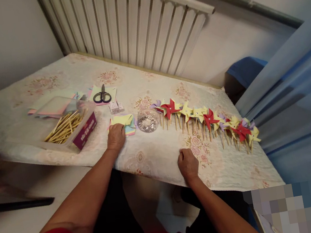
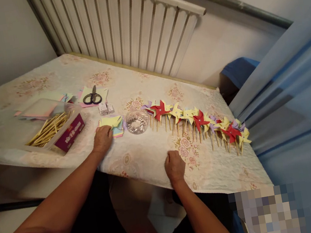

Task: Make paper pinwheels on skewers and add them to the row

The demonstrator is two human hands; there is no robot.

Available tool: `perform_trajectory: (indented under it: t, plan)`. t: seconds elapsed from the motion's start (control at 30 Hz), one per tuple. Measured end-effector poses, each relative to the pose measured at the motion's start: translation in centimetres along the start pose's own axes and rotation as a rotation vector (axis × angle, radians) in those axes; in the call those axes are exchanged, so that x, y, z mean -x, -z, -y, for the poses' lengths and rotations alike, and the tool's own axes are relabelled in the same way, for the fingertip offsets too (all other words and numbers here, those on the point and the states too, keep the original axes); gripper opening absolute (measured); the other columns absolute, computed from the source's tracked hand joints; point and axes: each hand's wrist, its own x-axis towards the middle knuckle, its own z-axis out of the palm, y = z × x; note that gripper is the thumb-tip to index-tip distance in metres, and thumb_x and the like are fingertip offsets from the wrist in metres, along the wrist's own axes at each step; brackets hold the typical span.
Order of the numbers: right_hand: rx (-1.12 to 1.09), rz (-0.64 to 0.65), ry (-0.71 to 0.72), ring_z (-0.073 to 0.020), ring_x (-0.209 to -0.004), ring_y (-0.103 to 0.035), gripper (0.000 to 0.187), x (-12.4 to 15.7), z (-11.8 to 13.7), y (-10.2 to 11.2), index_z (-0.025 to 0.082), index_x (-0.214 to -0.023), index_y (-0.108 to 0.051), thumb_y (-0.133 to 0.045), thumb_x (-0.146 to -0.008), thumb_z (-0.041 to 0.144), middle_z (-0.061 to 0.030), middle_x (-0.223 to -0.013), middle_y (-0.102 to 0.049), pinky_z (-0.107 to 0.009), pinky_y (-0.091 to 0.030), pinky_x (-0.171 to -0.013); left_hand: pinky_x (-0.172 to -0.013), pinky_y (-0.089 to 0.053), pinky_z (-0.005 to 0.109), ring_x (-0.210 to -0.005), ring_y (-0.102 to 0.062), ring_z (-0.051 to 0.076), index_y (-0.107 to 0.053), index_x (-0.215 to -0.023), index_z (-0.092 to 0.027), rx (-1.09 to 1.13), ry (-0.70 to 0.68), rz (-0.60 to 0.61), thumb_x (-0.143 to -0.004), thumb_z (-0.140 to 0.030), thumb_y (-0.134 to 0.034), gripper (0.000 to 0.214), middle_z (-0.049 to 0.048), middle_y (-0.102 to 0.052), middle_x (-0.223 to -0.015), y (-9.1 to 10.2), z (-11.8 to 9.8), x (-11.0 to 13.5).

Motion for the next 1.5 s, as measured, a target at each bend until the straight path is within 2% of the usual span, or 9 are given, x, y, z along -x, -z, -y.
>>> perform_trajectory:
  t: [0.17,0.3,0.47,0.63,0.83,1.07,1.27,1.4,1.5]
  plan:
    - [0.013,0.001,0.011,-0.0168,-0.078,-0.056,0.019,0.0,0.0,0.0,0.018,-0.094,-0.065,-0.046,-0.093,0.015,-0.0044,-0.088,-0.064,-0.027,-0.034,-0.066,-0.097,-0.043,0.047,-0.1,-0.059,0.029,-0.061,-0.088,-0.021,0.014,0.006,-0.046,-0.08,-0.01,-0.048,0.019,0.012,-0.068,-0.096,0.0,-0.1,0.0]
    - [0.016,0.001,0.016,-0.0164,-0.078,-0.055,0.019,0.0,0.0,0.0,0.019,-0.094,-0.065,-0.046,-0.093,0.014,-0.004,-0.089,-0.064,-0.027,-0.034,-0.066,-0.099,-0.043,0.047,-0.1,-0.06,0.029,-0.062,-0.09,-0.02,0.021,0.027,-0.073,-0.083,-0.012,-0.044,0.021,0.0123,-0.068,-0.097,0.0,0.0,-0.3]
    - [0.022,-0.006,0.019,-0.0162,-0.077,-0.055,0.019,0.0,0.0,0.0,0.019,-0.092,-0.064,-0.046,-0.093,0.014,-0.0041,-0.089,-0.064,-0.027,-0.033,-0.065,-0.09,-0.044,0.042,-0.094,-0.059,0.028,-0.059,-0.082,-0.021,0.057,0.218,-0.138,-0.084,-0.014,-0.043,0.018,0.0117,-0.066,-0.091,0.6,0.5,-0.8]
    - [0.033,-0.017,0.038,-0.0165,-0.078,-0.056,0.02,0.0,-0.1,0.0,0.019,-0.092,-0.064,-0.045,-0.094,0.015,-0.0043,-0.088,-0.064,-0.027,-0.034,-0.066,-0.069,-0.036,0.034,-0.069,-0.047,0.02,-0.042,-0.066,-0.024,0.157,0.43,-0.23,-0.088,-0.023,-0.046,0.023,0.0007,-0.049,-0.065,2.0,0.4,-0.8]
    - [0.023,-0.016,0.034,-0.0166,-0.078,-0.056,0.02,0.0,-0.1,-0.1,0.018,-0.091,-0.064,-0.045,-0.094,0.014,-0.0044,-0.087,-0.064,-0.027,-0.034,-0.066,-0.064,-0.027,0.031,-0.062,-0.035,0.015,-0.031,-0.063,-0.023,0.193,0.527,-0.312,-0.089,-0.018,-0.047,0.031,-0.0033,-0.036,-0.061,3.1,0.0,-0.7]
    - [0.029,-0.002,0.033,-0.0157,-0.076,-0.054,0.019,0.0,-0.1,-0.1,0.018,-0.092,-0.065,-0.047,-0.093,0.013,-0.004,-0.088,-0.063,-0.027,-0.033,-0.066,-0.069,-0.033,0.03,-0.066,-0.041,0.016,-0.039,-0.067,-0.023,0.105,0.488,-0.333,-0.088,-0.018,-0.047,0.023,-0.0025,-0.041,-0.066,4.3,-0.3,-0.1]
    - [0.047,0.027,0.011,-0.0153,-0.074,-0.052,0.016,0.0,0.2,0.2,0.017,-0.092,-0.065,-0.049,-0.094,0.013,-0.0033,-0.086,-0.062,-0.027,-0.029,-0.063,-0.072,-0.037,0.031,-0.068,-0.047,0.018,-0.048,-0.072,-0.021,0.027,0.453,-0.343,-0.087,-0.019,-0.046,0.016,-0.0005,-0.047,-0.066,6.9,-1.8,0.5]
    - [0.053,0.046,0.006,-0.0151,-0.074,-0.052,0.015,-0.1,0.4,0.5,0.017,-0.091,-0.064,-0.05,-0.094,0.014,-0.0038,-0.087,-0.061,-0.027,-0.027,-0.062,-0.074,-0.042,0.032,-0.072,-0.055,0.02,-0.057,-0.08,-0.019,0.009,0.338,-0.356,-0.089,-0.02,-0.045,0.016,0.003,-0.057,-0.07,8.5,-3.4,1.4]
    - [0.071,0.06,0.001,-0.0152,-0.073,-0.052,0.014,-0.2,0.5,0.5,0.017,-0.091,-0.064,-0.051,-0.095,0.015,-0.0041,-0.089,-0.062,-0.028,-0.027,-0.062,-0.082,-0.047,0.034,-0.086,-0.064,0.022,-0.065,-0.097,-0.017,0.064,0.152,-0.323,-0.09,-0.02,-0.043,0.023,0.0081,-0.069,-0.088,8.0,-5.5,2.9]
